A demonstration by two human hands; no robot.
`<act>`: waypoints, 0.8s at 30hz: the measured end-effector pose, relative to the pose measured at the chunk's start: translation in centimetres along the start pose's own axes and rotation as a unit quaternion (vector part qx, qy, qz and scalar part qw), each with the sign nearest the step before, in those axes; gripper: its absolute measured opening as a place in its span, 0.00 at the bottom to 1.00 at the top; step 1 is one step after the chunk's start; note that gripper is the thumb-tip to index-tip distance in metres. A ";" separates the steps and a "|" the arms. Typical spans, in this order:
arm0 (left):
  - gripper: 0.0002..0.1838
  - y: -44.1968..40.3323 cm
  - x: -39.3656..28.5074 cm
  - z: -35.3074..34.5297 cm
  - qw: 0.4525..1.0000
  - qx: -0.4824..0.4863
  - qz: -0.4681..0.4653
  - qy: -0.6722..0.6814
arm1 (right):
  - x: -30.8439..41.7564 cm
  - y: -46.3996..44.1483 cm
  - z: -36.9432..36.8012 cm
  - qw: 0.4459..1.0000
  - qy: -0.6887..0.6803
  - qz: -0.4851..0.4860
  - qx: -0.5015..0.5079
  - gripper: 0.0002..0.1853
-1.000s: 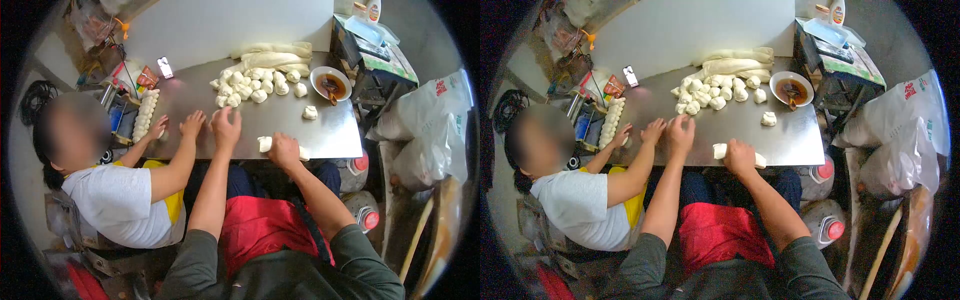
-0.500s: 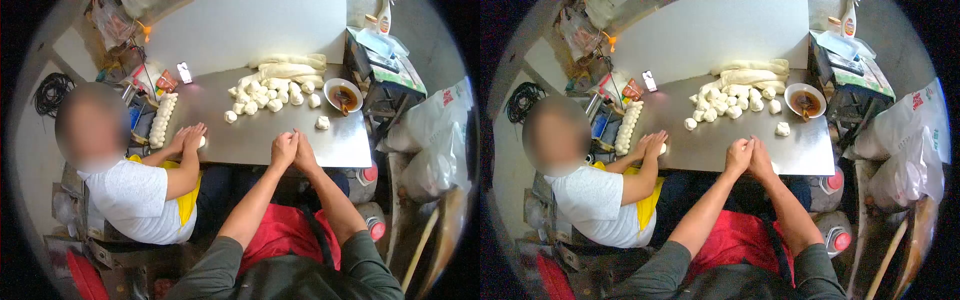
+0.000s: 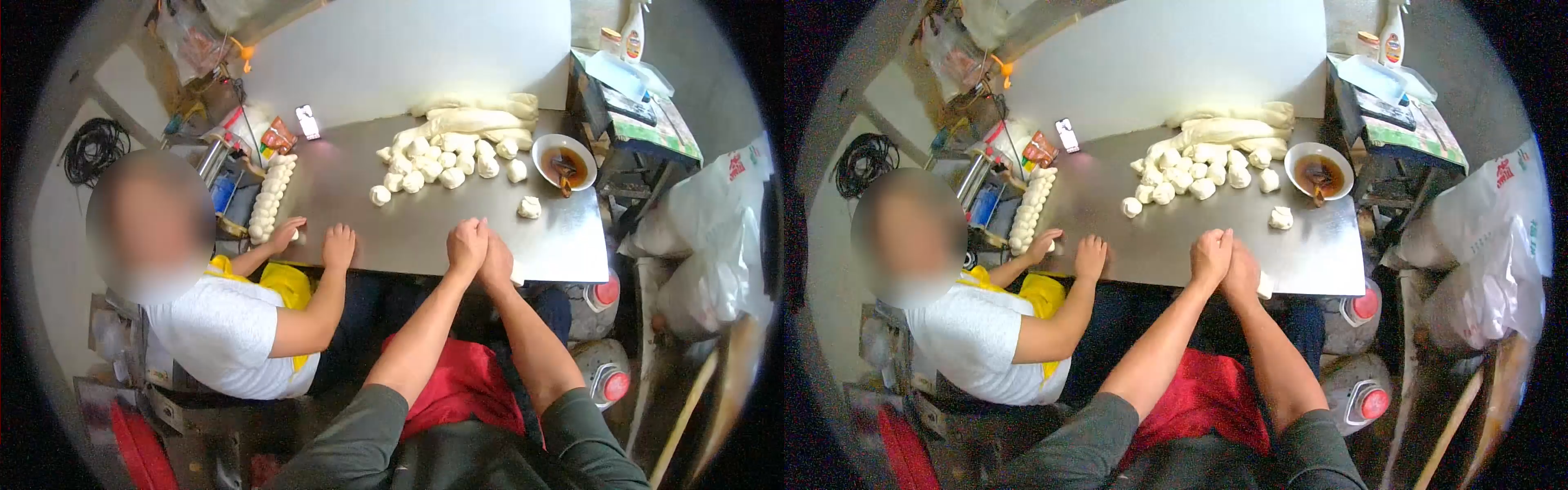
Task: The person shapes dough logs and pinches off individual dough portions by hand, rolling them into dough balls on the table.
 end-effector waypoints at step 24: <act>0.25 0.3 -2.7 8.6 0.972 -0.076 -0.134 0.179 | 2.0 -3.4 -3.5 0.962 0.191 0.119 0.155 0.24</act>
Point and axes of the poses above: each hand's wrist, its own y-axis away from the middle knuckle, its own z-axis out of the back of the hand, x = y × z, the point moved 8 cm from there along -y, towards the middle knuckle, and after that the axes turned 2 degrees about y, right-handed, at the moved point
